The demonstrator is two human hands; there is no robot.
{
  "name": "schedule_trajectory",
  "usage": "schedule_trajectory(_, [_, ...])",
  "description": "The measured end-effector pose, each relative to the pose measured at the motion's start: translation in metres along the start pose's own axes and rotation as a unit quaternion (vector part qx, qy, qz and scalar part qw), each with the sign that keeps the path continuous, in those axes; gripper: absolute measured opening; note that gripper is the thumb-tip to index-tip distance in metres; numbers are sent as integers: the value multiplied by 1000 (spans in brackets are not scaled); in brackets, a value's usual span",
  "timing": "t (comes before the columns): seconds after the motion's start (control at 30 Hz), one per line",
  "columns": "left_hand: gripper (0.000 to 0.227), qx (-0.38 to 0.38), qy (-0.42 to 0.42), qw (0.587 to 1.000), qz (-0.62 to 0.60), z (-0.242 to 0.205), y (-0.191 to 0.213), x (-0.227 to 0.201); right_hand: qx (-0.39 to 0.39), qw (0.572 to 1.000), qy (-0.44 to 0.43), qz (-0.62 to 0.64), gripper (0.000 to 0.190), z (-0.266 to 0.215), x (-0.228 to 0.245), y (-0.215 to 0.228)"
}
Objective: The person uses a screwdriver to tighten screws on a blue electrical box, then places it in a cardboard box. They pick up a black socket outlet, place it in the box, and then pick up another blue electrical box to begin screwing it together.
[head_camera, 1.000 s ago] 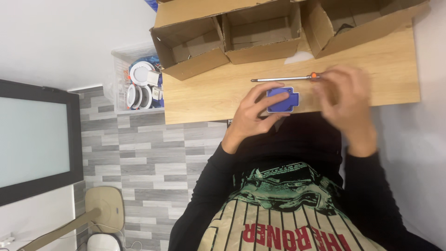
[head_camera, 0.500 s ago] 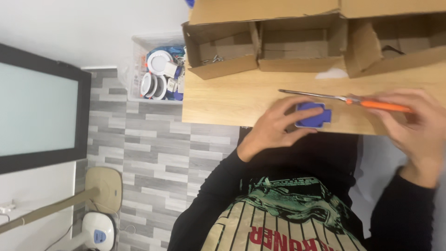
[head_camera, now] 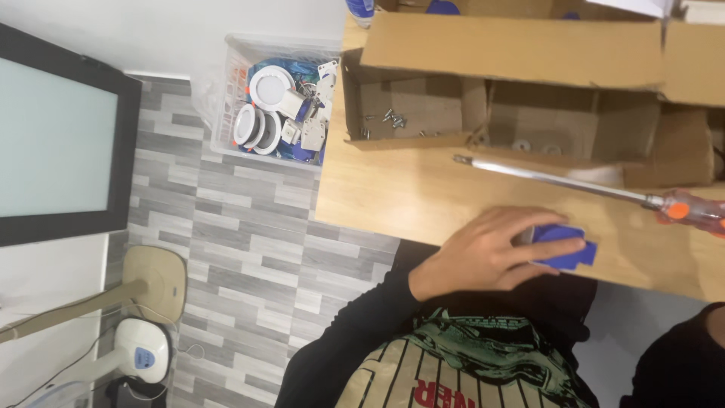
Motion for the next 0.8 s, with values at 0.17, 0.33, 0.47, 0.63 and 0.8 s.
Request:
schedule_trajectory(0.17, [84,-3,-8,1000,-14,-2,2,7,17,999,26,24,67,62,143,-76])
schedule_trajectory(0.33, [79,-1,8,1000,-14,0,13,6,29,998,53,0,71,112,243,-135])
schedule_trajectory(0.47, [65,-2,-1,999,44,2,21,5,43,980,189,-38,43,124,285,-160])
schedule_trajectory(0.63, [45,-18,28,998,57,18,45,1,107,969,205,-90,24,156,327,-205])
schedule_trajectory(0.8, [45,-2,45,996,78,15,46,2,86,971,186,-123,18,155,319,-215])
Point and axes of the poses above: each hand's wrist, its own z-axis towards the middle knuckle, its own y-axis out of the back of the hand, x = y × z, the point moved 8 cm from there along z, towards the middle knuckle, and after that the axes turned 8 degrees about -x, right-handed, at the moved point
